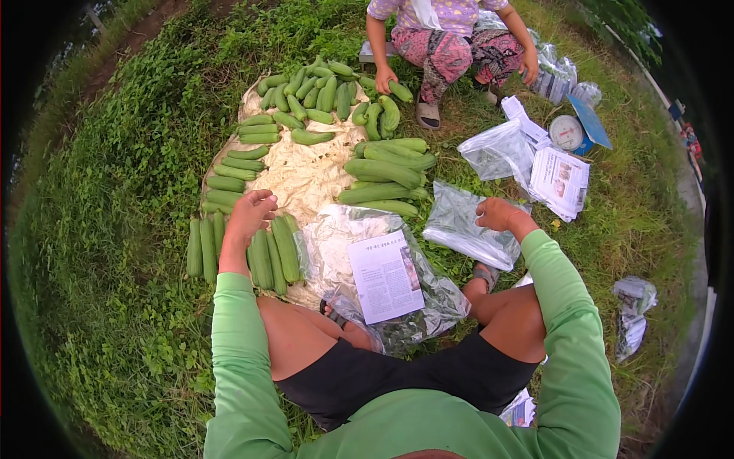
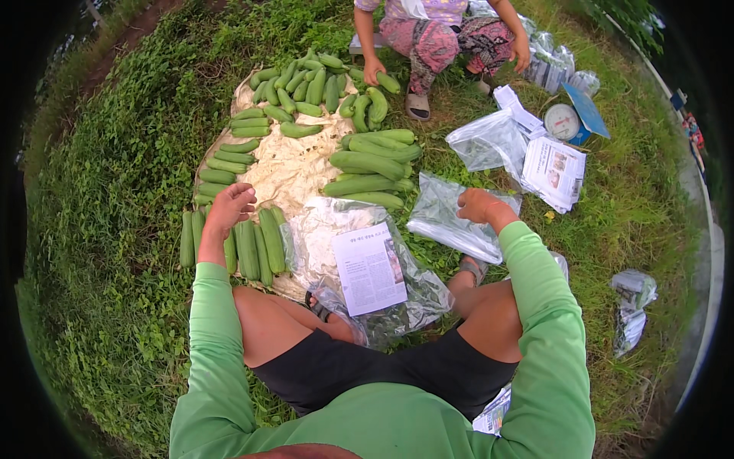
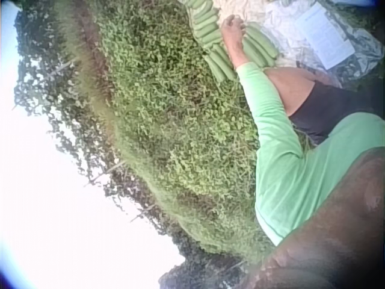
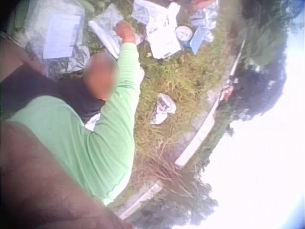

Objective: The recorder and another person are sitting on the ground packaging harvested cucumbers into plastic bags along with informational flyers.

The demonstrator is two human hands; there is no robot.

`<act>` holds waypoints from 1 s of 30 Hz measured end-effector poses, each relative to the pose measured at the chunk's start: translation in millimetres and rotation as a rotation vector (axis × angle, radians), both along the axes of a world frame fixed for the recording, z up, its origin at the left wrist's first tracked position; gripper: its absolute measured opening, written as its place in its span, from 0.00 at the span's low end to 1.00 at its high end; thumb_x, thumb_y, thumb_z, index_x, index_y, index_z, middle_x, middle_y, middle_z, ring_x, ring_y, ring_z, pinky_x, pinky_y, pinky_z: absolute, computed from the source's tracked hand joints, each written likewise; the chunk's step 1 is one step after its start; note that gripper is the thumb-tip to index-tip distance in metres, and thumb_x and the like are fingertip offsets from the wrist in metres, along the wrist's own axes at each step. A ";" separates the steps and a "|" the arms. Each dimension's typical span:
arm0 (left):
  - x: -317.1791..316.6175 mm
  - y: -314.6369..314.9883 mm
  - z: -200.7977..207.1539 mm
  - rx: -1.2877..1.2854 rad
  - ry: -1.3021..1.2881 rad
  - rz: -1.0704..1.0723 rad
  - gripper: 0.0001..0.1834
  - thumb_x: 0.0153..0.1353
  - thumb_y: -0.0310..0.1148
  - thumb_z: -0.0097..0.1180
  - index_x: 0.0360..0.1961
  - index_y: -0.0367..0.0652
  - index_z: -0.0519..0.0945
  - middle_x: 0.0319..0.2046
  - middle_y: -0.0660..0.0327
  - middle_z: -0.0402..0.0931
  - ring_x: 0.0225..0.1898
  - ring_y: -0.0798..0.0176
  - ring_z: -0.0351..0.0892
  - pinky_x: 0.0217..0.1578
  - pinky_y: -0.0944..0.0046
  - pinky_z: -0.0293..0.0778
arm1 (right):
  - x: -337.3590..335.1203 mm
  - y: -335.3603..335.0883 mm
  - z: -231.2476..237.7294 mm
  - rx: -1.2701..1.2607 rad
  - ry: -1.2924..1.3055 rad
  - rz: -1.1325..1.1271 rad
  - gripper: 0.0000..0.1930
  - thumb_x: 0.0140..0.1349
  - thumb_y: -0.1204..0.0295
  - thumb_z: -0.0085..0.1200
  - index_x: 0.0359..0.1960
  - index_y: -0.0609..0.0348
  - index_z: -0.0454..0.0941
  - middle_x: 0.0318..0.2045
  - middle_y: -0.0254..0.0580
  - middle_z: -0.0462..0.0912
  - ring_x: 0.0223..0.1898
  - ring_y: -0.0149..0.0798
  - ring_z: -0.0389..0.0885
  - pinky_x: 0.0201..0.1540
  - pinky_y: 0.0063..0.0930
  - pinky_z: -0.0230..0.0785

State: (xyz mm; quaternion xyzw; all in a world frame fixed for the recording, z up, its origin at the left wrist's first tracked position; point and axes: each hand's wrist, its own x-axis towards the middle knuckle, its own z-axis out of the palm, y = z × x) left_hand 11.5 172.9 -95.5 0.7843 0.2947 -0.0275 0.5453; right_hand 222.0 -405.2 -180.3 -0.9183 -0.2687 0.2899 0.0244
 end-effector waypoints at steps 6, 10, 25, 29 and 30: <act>0.9 -2.3 1.2 0.008 -0.003 -0.008 0.27 0.71 0.42 0.65 0.63 0.36 0.79 0.45 0.59 0.86 0.41 0.65 0.84 0.39 0.63 0.80 | -2.3 1.1 1.6 0.027 -0.011 0.009 0.22 0.62 0.57 0.64 0.53 0.57 0.88 0.53 0.56 0.88 0.56 0.57 0.85 0.61 0.46 0.77; 1.1 -2.0 0.0 0.009 0.008 -0.013 0.27 0.70 0.42 0.65 0.63 0.36 0.79 0.45 0.58 0.86 0.41 0.64 0.84 0.39 0.63 0.80 | -4.0 3.6 3.3 0.026 -0.015 0.015 0.22 0.62 0.57 0.64 0.53 0.58 0.88 0.54 0.55 0.87 0.58 0.57 0.84 0.62 0.46 0.76; 3.1 -3.9 -1.8 0.034 0.025 -0.038 0.29 0.71 0.43 0.64 0.66 0.34 0.77 0.47 0.56 0.86 0.43 0.62 0.84 0.40 0.60 0.81 | -5.9 3.3 9.1 0.040 -0.037 0.023 0.23 0.63 0.56 0.64 0.53 0.58 0.88 0.51 0.56 0.88 0.55 0.57 0.86 0.61 0.45 0.77; 4.6 -3.1 -4.2 0.020 0.021 -0.042 0.30 0.71 0.43 0.64 0.66 0.34 0.77 0.47 0.56 0.86 0.43 0.62 0.84 0.40 0.61 0.81 | -7.0 2.1 11.9 0.041 -0.029 -0.001 0.23 0.62 0.57 0.65 0.54 0.58 0.88 0.51 0.56 0.88 0.55 0.57 0.86 0.60 0.44 0.77; 4.1 -2.7 -3.9 0.015 0.019 -0.043 0.30 0.71 0.43 0.64 0.66 0.34 0.77 0.47 0.56 0.86 0.43 0.62 0.84 0.40 0.61 0.80 | -7.8 3.4 13.5 0.042 -0.029 -0.001 0.23 0.62 0.57 0.65 0.54 0.58 0.88 0.51 0.56 0.88 0.55 0.57 0.86 0.60 0.44 0.77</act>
